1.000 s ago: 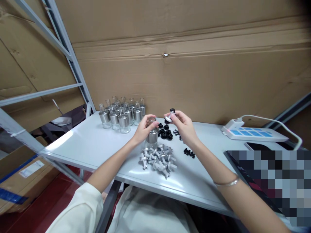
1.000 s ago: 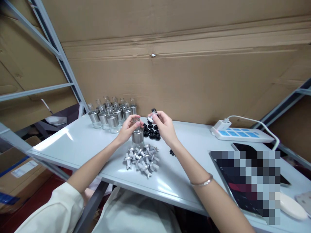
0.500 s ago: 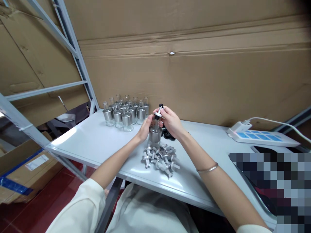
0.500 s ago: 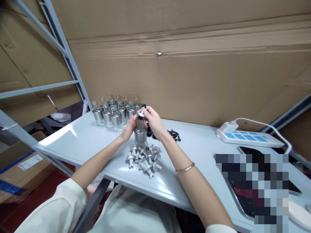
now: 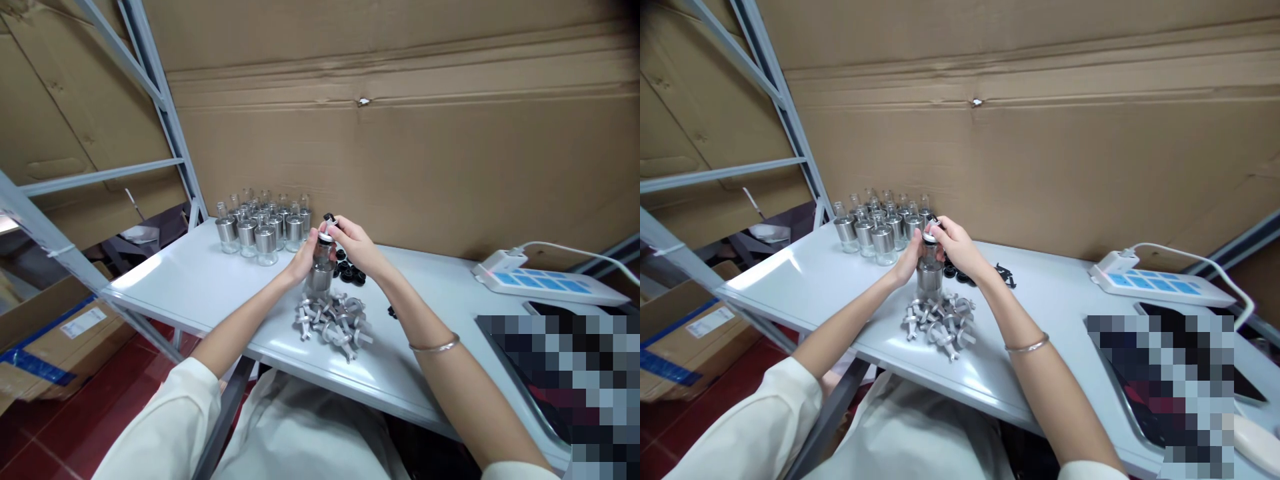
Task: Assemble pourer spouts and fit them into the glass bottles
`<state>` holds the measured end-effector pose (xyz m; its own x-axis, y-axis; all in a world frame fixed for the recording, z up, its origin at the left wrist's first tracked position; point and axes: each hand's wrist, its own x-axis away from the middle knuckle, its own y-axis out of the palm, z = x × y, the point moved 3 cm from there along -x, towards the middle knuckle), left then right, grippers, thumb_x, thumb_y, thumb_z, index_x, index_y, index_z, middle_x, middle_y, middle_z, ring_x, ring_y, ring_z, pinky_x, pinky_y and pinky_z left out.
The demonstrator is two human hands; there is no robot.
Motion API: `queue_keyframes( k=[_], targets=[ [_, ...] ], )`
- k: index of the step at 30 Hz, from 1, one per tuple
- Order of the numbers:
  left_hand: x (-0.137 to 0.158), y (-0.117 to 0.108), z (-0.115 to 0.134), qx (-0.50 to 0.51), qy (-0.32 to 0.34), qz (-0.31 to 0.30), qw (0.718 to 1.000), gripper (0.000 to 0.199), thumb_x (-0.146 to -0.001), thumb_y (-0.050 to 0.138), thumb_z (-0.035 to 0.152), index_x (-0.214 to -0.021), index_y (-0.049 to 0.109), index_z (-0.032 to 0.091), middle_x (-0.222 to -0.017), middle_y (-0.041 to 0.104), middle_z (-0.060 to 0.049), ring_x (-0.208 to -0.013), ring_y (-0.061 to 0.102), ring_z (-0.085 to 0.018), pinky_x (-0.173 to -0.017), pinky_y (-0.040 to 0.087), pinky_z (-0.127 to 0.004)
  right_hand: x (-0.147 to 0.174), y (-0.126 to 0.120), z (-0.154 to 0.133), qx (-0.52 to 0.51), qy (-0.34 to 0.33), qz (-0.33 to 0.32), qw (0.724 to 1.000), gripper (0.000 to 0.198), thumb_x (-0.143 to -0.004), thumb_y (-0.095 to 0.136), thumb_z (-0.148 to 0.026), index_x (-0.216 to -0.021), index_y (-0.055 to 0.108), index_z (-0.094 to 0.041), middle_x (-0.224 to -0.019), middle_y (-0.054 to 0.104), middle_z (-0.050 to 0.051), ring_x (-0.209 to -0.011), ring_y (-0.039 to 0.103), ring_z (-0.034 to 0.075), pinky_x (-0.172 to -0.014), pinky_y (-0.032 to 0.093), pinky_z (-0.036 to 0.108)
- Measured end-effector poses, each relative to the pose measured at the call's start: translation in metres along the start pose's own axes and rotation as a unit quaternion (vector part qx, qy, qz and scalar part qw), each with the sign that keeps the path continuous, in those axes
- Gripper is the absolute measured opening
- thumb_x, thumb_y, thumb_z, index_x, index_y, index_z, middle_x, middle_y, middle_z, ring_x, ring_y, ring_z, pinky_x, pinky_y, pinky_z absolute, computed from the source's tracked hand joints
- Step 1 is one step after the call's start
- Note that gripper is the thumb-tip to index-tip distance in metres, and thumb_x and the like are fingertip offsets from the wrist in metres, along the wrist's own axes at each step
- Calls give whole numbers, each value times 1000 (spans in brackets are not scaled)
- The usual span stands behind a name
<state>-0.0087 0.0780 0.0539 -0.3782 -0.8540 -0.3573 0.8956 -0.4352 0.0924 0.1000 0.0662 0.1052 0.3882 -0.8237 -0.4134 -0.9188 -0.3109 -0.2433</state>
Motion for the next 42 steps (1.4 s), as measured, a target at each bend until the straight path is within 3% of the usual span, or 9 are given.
queue_keyframes(
  k=[9,20,27,42],
  targets=[
    [1,3,6,33,-6,0,999,46,-87,32,57,-87,55,16,-63,55,-1,-59,54,-13,-60,46,-26,0,0,5,33,-11,-23,999,39,-79,53,-60,-83,49,-22,-71,51,-2,-48,48,10,-47,42,26],
    [4,4,5,0,-11,21,1000,47,-84,31,56,-73,52,15,-60,55,0,-60,53,-12,-61,44,-23,5,2,12,47,-4,2,999,35,-80,52,-56,-88,51,-21,-75,49,-2,-54,49,11,-52,44,27],
    [5,6,6,32,-13,21,999,40,-85,32,51,-75,50,16,-62,55,1,-58,53,-11,-60,45,-23,7,2,13,54,-9,10,998,34,-81,52,-55,-90,52,-22,-76,51,-1,-55,49,11,-53,43,26],
    [2,2,2,-12,28,4,1000,38,-88,28,41,-88,55,14,-67,58,0,-60,52,-11,-60,43,-22,10,2,11,60,-22,32,997,29,-80,54,-50,-85,53,-22,-82,49,1,-56,49,11,-53,44,27]
  ],
)
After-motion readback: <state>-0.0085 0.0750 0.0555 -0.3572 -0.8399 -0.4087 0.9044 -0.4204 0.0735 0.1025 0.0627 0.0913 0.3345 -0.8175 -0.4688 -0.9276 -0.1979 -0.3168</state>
